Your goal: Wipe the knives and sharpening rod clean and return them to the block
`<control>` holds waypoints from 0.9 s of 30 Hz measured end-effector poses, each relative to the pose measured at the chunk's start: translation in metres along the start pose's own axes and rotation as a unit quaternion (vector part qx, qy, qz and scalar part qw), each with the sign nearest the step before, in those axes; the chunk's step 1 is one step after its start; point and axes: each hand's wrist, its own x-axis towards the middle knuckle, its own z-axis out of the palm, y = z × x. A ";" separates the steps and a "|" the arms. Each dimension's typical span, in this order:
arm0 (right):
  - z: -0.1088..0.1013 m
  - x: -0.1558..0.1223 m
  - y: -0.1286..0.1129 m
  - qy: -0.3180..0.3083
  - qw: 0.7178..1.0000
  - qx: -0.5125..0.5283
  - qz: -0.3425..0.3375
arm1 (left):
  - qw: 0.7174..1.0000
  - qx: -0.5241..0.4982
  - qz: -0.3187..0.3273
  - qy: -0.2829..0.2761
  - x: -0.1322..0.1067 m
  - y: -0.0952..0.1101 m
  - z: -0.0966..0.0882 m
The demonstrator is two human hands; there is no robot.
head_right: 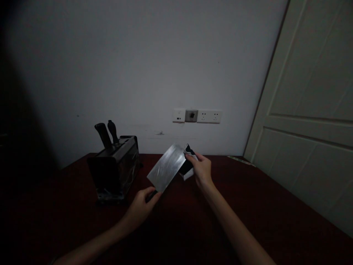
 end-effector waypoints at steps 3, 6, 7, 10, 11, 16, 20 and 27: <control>-0.001 0.001 -0.002 0.008 1.000 0.014 0.014 | 0.988 -0.107 -0.085 -0.079 0.000 0.005 0.002; -0.002 0.002 -0.003 0.009 0.999 0.026 0.026 | 0.961 -0.186 -0.162 -0.128 0.000 0.010 0.003; -0.003 0.003 -0.003 0.008 0.999 0.029 0.028 | 0.954 -0.202 -0.175 -0.135 -0.001 0.011 0.003; -0.003 0.004 -0.002 0.005 0.999 0.035 0.032 | 0.937 -0.240 -0.195 -0.160 -0.004 0.011 0.005; -0.004 0.004 -0.001 0.002 0.999 0.036 0.033 | 0.932 -0.251 -0.197 -0.170 -0.005 0.011 0.006; -0.003 0.003 0.001 -0.015 0.999 0.035 0.036 | 0.929 -0.256 -0.206 -0.173 -0.011 0.014 0.014; -0.001 0.002 0.004 -0.016 0.999 0.041 0.033 | 0.937 -0.234 -0.208 -0.153 -0.014 0.011 0.023; 0.005 -0.003 0.009 -0.028 0.998 0.042 0.035 | 0.949 -0.204 -0.206 -0.121 -0.016 0.001 0.038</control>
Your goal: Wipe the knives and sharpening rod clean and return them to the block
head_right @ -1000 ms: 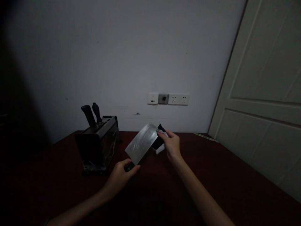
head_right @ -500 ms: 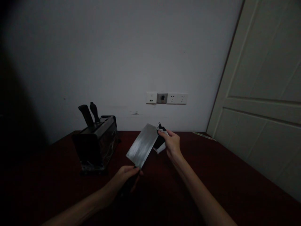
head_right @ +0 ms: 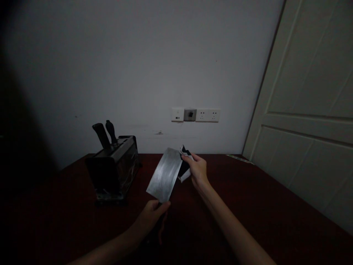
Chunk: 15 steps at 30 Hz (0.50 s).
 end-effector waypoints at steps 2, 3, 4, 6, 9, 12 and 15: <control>0.001 -0.001 0.002 0.000 1.000 -0.002 -0.003 | 0.999 0.021 0.006 0.024 -0.001 0.001 0.001; 0.001 -0.001 0.003 0.001 1.000 -0.002 -0.005 | 0.999 0.028 0.008 0.031 -0.002 0.002 0.001; 0.002 -0.001 0.004 0.003 1.000 -0.003 -0.009 | 0.999 0.035 0.009 0.034 -0.003 0.004 0.002; 0.002 0.000 0.005 0.004 1.000 -0.004 -0.018 | 0.998 0.045 0.009 0.033 -0.004 0.005 0.002; 0.002 0.001 0.006 -0.002 0.999 -0.008 -0.035 | 0.997 0.057 0.009 0.048 -0.005 0.005 0.003; 0.001 0.003 0.005 -0.011 0.999 -0.018 -0.050 | 0.995 0.064 0.007 0.078 -0.005 0.003 0.004; 0.000 0.005 0.003 -0.014 0.997 -0.033 -0.064 | 0.994 0.076 0.004 0.073 -0.006 0.004 0.005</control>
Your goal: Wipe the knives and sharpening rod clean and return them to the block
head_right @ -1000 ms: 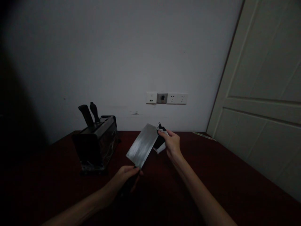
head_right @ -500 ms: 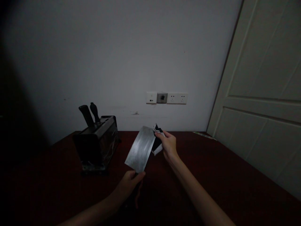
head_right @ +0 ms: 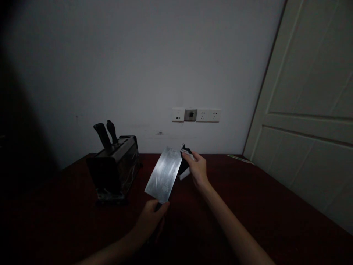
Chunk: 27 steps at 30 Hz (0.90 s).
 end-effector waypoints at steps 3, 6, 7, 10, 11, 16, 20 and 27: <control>-0.001 0.000 -0.002 0.001 1.000 -0.018 -0.013 | 1.000 0.018 0.008 0.008 0.001 0.001 -0.001; 0.000 -0.001 -0.004 -0.004 0.999 -0.038 -0.025 | 0.999 0.031 0.017 0.022 0.002 0.000 -0.002; 0.001 -0.002 -0.004 -0.007 0.999 -0.045 -0.028 | 0.999 0.031 0.020 0.024 0.003 -0.001 -0.002; 0.003 -0.003 -0.005 -0.019 0.997 -0.063 -0.039 | 0.999 0.029 0.027 0.027 0.003 -0.002 -0.002; 0.003 -0.003 -0.005 -0.022 0.997 -0.069 -0.042 | 0.999 0.030 0.029 0.030 0.003 -0.003 -0.002; 0.003 -0.004 -0.007 -0.032 0.994 -0.093 -0.053 | 0.998 0.028 0.033 0.051 0.002 -0.003 -0.003; -0.001 0.001 -0.006 -0.040 0.992 -0.110 -0.053 | 0.999 0.025 0.027 0.030 0.002 -0.003 -0.003; -0.025 0.003 0.023 -0.062 0.985 -0.154 0.035 | 0.999 -0.010 0.041 0.029 0.008 0.003 -0.006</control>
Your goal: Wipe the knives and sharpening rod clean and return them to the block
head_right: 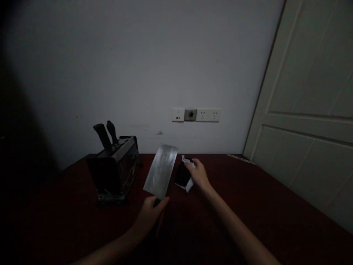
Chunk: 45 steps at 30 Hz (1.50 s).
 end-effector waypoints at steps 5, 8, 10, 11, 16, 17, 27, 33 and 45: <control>0.019 -0.047 0.028 -0.166 0.980 -0.004 0.114 | 0.999 -0.028 0.023 -0.018 -0.002 0.015 -0.006; 0.032 -0.072 0.036 -0.228 0.964 -0.023 0.137 | 0.997 -0.029 0.059 -0.032 -0.005 0.019 -0.008; 0.034 -0.080 0.035 -0.227 0.965 -0.042 0.121 | 0.996 -0.030 0.061 -0.051 -0.006 0.020 -0.009; 0.033 -0.081 0.033 -0.216 0.969 -0.050 0.105 | 0.995 -0.035 0.060 -0.065 -0.007 0.021 -0.009; 0.021 -0.083 0.018 -0.100 0.994 -0.036 0.024 | 0.988 -0.061 0.085 -0.110 -0.008 0.022 -0.010; 0.021 -0.085 0.016 -0.091 0.995 0.002 0.046 | 0.987 -0.063 0.097 -0.113 -0.007 0.022 -0.011; 0.052 -0.133 -0.004 -0.213 0.829 0.380 0.351 | 0.986 -0.026 0.113 -0.122 0.000 0.014 -0.012; 0.055 -0.132 -0.016 -0.234 0.794 0.416 0.376 | 0.987 0.046 0.120 -0.094 0.003 0.014 -0.006; 0.053 -0.131 -0.016 -0.089 0.827 0.355 0.426 | 0.987 0.041 0.097 -0.118 -0.006 0.014 0.006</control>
